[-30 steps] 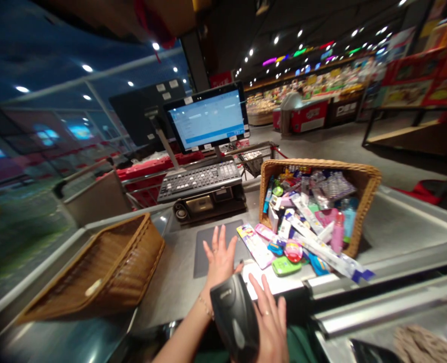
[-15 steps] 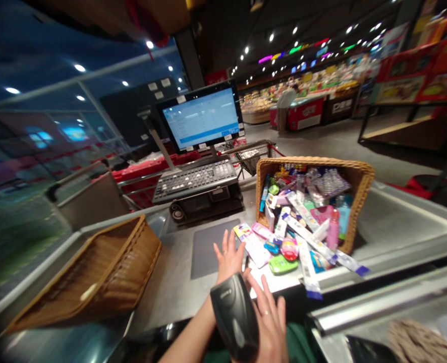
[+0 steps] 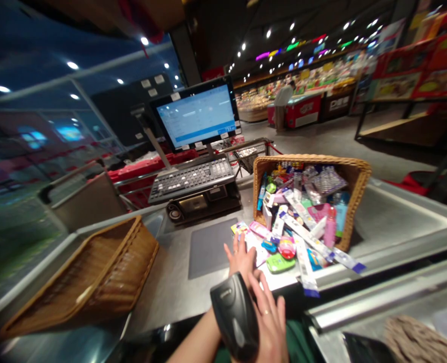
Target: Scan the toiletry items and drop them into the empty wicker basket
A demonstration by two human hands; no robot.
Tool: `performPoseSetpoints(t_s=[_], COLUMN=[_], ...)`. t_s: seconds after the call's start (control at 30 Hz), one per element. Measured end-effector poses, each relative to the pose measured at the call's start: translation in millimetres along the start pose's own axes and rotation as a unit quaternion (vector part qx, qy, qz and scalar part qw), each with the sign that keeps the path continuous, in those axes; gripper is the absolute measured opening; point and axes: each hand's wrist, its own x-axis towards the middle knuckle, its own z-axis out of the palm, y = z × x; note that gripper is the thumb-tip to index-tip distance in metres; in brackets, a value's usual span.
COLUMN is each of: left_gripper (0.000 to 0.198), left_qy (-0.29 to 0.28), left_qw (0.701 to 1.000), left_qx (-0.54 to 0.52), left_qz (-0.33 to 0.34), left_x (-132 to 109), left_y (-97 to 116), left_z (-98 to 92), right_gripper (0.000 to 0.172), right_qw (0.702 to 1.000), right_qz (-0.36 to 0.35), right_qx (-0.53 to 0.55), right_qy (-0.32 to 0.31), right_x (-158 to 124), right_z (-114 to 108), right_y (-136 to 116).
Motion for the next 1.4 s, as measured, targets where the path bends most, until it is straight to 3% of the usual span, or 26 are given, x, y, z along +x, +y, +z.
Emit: performPoseSetpoints(t_s=[0.17, 0.33, 0.47, 0.77, 1.0, 1.17, 1.4], left_gripper=[0.045, 0.035, 0.035, 0.026, 0.02, 0.018, 0.014], left_qy=[-0.018, -0.028, -0.03, -0.017, 0.008, 0.032, 0.076], left_qw=[1.0, 0.999, 0.996, 0.976, 0.963, 0.957, 0.953], left_qx=[-0.002, -0.003, 0.022, 0.049, 0.075, 0.105, 0.146], left_qz=[0.013, 0.036, 0.077, 0.21, 0.259, 0.268, 0.252], left_x=[3.4, 5.4, 14.3, 56.3, 57.9, 50.8, 38.6], left_y=[0.9, -4.3, -16.8, -27.0, -35.2, -53.2, -87.4], left_z=[-13.1, -29.4, -37.3, -29.4, -30.5, -47.2, -84.7], right_gripper=[0.08, 0.072, 0.074, 0.078, 0.077, 0.078, 0.076], right_qw=[1.0, 0.988, 0.982, 0.983, 0.984, 0.985, 0.986], right_qz=[-0.001, 0.111, 0.131, 0.13, 0.133, 0.128, 0.117], right_qx=[0.019, 0.103, 0.131, 0.121, 0.106, 0.113, 0.116], right_qy=[-0.001, 0.031, 0.035, 0.051, 0.047, 0.036, 0.032], right_x=[0.4, 1.9, 3.5, -2.8, -2.3, -2.0, -3.5], right_z=[-0.8, -0.6, -2.2, 4.7, 3.1, 3.7, 8.5], right_y=[-2.2, -16.2, -21.3, -14.6, -12.1, -15.1, -18.6])
